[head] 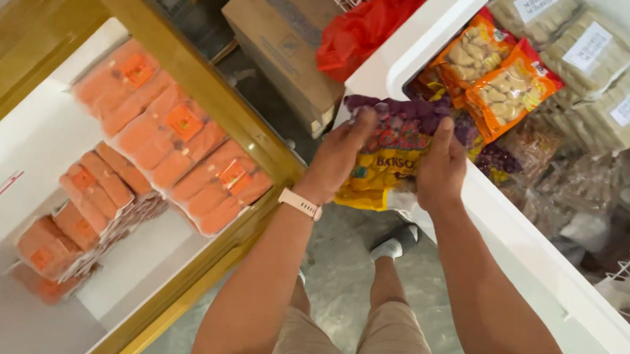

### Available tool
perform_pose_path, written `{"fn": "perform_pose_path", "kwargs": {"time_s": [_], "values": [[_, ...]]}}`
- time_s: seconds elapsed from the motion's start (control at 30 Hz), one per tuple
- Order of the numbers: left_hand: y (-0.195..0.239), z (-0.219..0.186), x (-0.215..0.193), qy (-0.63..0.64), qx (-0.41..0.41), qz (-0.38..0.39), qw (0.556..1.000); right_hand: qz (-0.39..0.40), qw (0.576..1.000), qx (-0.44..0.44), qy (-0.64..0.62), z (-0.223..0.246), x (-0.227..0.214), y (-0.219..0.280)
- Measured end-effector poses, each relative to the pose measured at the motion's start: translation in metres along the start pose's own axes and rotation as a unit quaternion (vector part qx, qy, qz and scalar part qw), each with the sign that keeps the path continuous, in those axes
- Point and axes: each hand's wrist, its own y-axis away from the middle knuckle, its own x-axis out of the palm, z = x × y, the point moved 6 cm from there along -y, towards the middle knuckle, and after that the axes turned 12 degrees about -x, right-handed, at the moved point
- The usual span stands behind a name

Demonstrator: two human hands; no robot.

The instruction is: Transferring bags of frozen food from one chest freezer to another.

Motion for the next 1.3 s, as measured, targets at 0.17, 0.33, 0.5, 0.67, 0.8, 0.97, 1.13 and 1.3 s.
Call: {"fn": "perform_pose_path", "kwargs": {"time_s": [0.17,0.33,0.5,0.67,0.8,0.97,1.13,1.3], "values": [[0.090,-0.023,-0.085,0.001,0.230,-0.044,0.972,0.116,0.979,0.163,-0.044,0.018,0.091,0.056],[0.115,0.063,-0.177,-0.068,0.082,-0.251,0.962,0.307,0.940,0.042,0.139,0.035,0.180,0.131],[0.153,0.110,-0.248,-0.063,0.075,-0.377,0.921,0.346,0.919,-0.056,0.179,0.007,0.237,0.192],[0.172,0.144,-0.308,0.017,0.065,-0.388,0.919,0.407,0.910,-0.054,0.061,-0.035,0.292,0.233],[0.162,0.178,-0.348,0.103,0.034,-0.356,0.928,0.446,0.892,-0.031,0.075,-0.049,0.332,0.257],[0.122,0.243,-0.393,0.202,0.070,-0.230,0.949,0.550,0.830,0.087,0.031,-0.088,0.379,0.283],[0.104,0.288,-0.441,0.204,-0.039,-0.228,0.951,0.591,0.775,0.206,0.088,-0.141,0.413,0.310],[0.109,0.324,-0.475,0.117,-0.146,-0.240,0.952,0.633,0.718,0.241,0.161,-0.182,0.414,0.349]]}}
